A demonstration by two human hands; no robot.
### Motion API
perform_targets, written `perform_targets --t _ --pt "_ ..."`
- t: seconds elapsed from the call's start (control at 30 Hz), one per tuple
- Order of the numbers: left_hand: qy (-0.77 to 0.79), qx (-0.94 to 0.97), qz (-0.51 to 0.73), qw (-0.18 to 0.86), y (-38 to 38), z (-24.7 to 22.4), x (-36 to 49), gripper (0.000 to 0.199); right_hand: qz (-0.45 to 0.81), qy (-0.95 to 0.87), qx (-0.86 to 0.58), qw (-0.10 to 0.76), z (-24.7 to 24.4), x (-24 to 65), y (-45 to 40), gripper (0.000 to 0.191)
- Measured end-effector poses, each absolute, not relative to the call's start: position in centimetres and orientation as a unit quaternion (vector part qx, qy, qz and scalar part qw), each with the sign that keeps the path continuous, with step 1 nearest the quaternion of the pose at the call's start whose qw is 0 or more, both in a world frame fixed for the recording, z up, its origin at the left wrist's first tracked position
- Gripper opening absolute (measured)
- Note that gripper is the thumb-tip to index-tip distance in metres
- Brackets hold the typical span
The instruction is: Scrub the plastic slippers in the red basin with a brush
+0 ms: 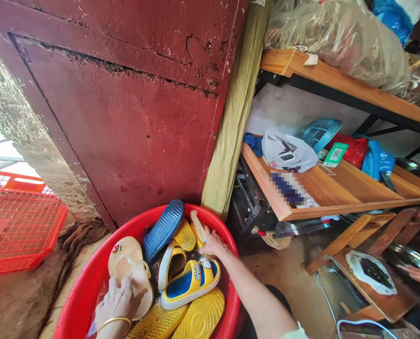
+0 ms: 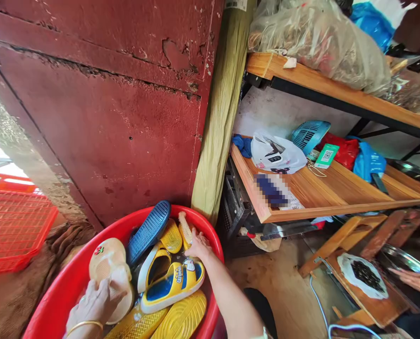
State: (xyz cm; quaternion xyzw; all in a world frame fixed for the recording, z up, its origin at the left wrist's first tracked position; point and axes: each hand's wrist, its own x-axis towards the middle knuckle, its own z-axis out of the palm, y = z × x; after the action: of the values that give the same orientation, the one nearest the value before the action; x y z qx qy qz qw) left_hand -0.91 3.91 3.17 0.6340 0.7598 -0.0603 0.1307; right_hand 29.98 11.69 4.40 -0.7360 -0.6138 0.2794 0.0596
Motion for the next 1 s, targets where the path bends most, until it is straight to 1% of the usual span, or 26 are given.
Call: perform_targets --t 0.07,0.2,0.27,0.3,0.37,0.43,0.5,0.57,0.67,0.73,0.77,0.8,0.83,0.9,0.97,1.0 --pt "0.761 0.632 -0.054 0.137 4.0 2.7 -0.8 0.051 0.310 -0.604 -0.731 0.071 5.4 31.0 10.9 0.108" --pt "0.763 0.631 -0.010 0.142 3.9 1.5 -0.7 0.054 0.384 -0.588 -0.704 0.104 7.7 33.0 8.8 0.086" --pt "0.769 0.626 0.029 0.127 3.6 1.5 -0.2 0.054 0.423 -0.589 -0.677 0.125 8.8 33.7 7.5 0.074" --pt "0.773 0.622 0.064 0.108 3.4 1.7 0.1 0.057 0.441 -0.592 -0.661 0.136 9.4 33.9 6.9 0.068" --pt "0.756 0.630 0.172 0.047 2.9 2.5 1.0 0.069 0.475 -0.600 -0.625 0.155 10.3 34.1 5.7 0.057" --pt "0.678 0.674 0.290 -0.028 2.3 3.6 2.2 0.081 0.523 -0.609 -0.574 0.163 11.0 33.8 4.8 0.048" --pt "0.562 0.746 0.346 -0.088 1.7 4.3 3.4 0.082 0.575 -0.617 -0.518 0.142 11.6 33.1 4.3 0.043" --pt "0.480 0.800 0.339 -0.121 1.1 4.5 4.3 0.078 0.610 -0.626 -0.478 0.087 12.0 31.8 4.3 0.041" --pt "0.440 0.834 0.311 -0.117 0.9 4.0 4.6 0.071 0.622 -0.635 -0.459 -0.008 12.4 29.4 4.7 0.044" --pt "0.440 0.843 0.297 -0.091 1.3 3.7 4.0 0.064 0.603 -0.652 -0.457 -0.049 12.7 27.9 5.0 0.046" --pt "0.446 0.844 0.289 -0.076 1.5 3.7 3.5 0.061 0.582 -0.665 -0.465 -0.056 13.0 27.5 5.1 0.046" --pt "0.456 0.843 0.280 -0.062 1.7 3.8 3.0 0.058 0.549 -0.680 -0.485 -0.045 13.2 27.2 5.2 0.046" --pt "0.470 0.838 0.271 -0.051 1.8 3.9 2.6 0.056 0.508 -0.692 -0.513 -0.019 13.5 27.2 5.2 0.045" --pt "0.504 0.823 0.261 -0.028 1.9 4.4 2.0 0.052 0.418 -0.700 -0.576 0.061 14.0 27.6 4.9 0.042" --pt "0.536 0.806 0.251 -0.001 1.9 4.8 1.9 0.044 0.319 -0.705 -0.619 0.134 14.1 27.9 4.0 0.042" --pt "0.550 0.798 0.245 0.015 1.9 4.9 2.1 0.038 0.271 -0.711 -0.631 0.150 13.9 27.8 3.3 0.043"
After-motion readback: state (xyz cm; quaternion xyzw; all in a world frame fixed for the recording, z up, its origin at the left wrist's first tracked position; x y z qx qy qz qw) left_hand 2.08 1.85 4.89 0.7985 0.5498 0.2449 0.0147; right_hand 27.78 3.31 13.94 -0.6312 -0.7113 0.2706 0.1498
